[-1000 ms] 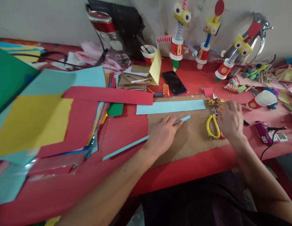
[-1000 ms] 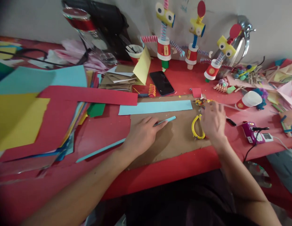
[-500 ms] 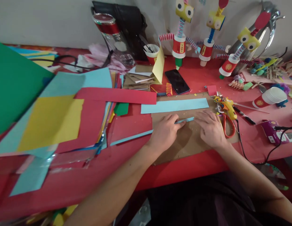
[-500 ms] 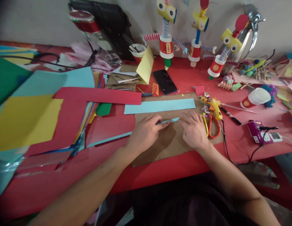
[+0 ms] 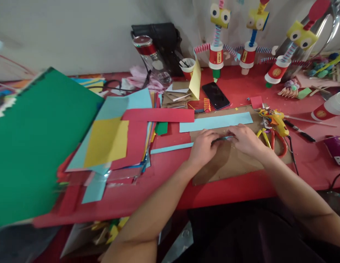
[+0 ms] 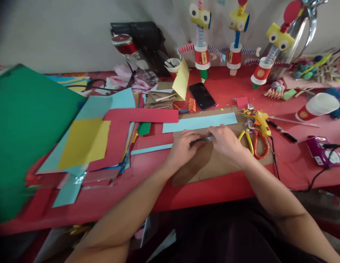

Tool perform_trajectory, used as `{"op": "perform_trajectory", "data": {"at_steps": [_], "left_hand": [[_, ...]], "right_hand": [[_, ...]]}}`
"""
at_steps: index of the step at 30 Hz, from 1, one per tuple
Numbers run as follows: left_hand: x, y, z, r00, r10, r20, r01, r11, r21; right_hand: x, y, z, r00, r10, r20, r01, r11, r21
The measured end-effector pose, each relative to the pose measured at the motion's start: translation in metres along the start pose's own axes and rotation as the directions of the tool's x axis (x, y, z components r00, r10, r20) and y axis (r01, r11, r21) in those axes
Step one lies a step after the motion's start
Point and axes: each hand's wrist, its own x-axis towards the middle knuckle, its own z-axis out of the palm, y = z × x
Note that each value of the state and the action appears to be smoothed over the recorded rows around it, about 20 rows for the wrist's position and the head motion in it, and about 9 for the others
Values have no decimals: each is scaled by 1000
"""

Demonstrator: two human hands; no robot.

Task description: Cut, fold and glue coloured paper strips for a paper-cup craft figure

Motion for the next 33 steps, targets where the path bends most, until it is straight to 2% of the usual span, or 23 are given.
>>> {"op": "perform_trajectory", "data": {"at_steps": [3, 6, 9, 12, 14, 20, 23, 25, 28, 31, 33], "left_hand": [[0, 3, -4, 999, -44, -25, 44, 999, 19], [-1, 7, -10, 997, -52, -59, 59, 990, 130], [-3, 10, -14, 998, -11, -56, 24, 974, 227], [-4, 12, -14, 997, -7, -74, 24, 972, 234], [-5, 13, -14, 994, -19, -104, 42, 974, 222], [-4, 9, -21, 991, -71, -115, 86, 988, 130], [-2, 4, -29, 977, -151, -152, 160, 986, 49], [-1, 3, -33, 971, -201, -131, 197, 979, -44], [-2, 7, -36, 965, -259, -44, 247, 952, -181], [-4, 13, -39, 956, -290, 37, 288, 915, -283], [-4, 15, -42, 947, -304, 101, 320, 883, -343]], "right_hand": [[-2, 0, 6, 994, -58, -89, 73, 981, 182], [-2, -3, 10, 993, 21, -118, 16, 952, 306], [-2, -5, 11, 988, 104, -112, -54, 923, 382], [-2, -8, 14, 980, 158, -119, -79, 864, 496], [-2, -11, 16, 974, 199, -105, -95, 786, 611], [-2, -9, 5, 934, 353, -54, -156, 540, 827], [0, -3, -7, 876, 457, -154, -27, 365, 931], [0, -4, -9, 853, 493, -173, 56, 242, 969], [-1, -16, -3, 901, 431, -55, 17, 91, 996], [-4, -27, 6, 945, 322, 57, -88, 84, 992], [-4, -24, 5, 933, 358, 41, -92, 129, 987]]}}
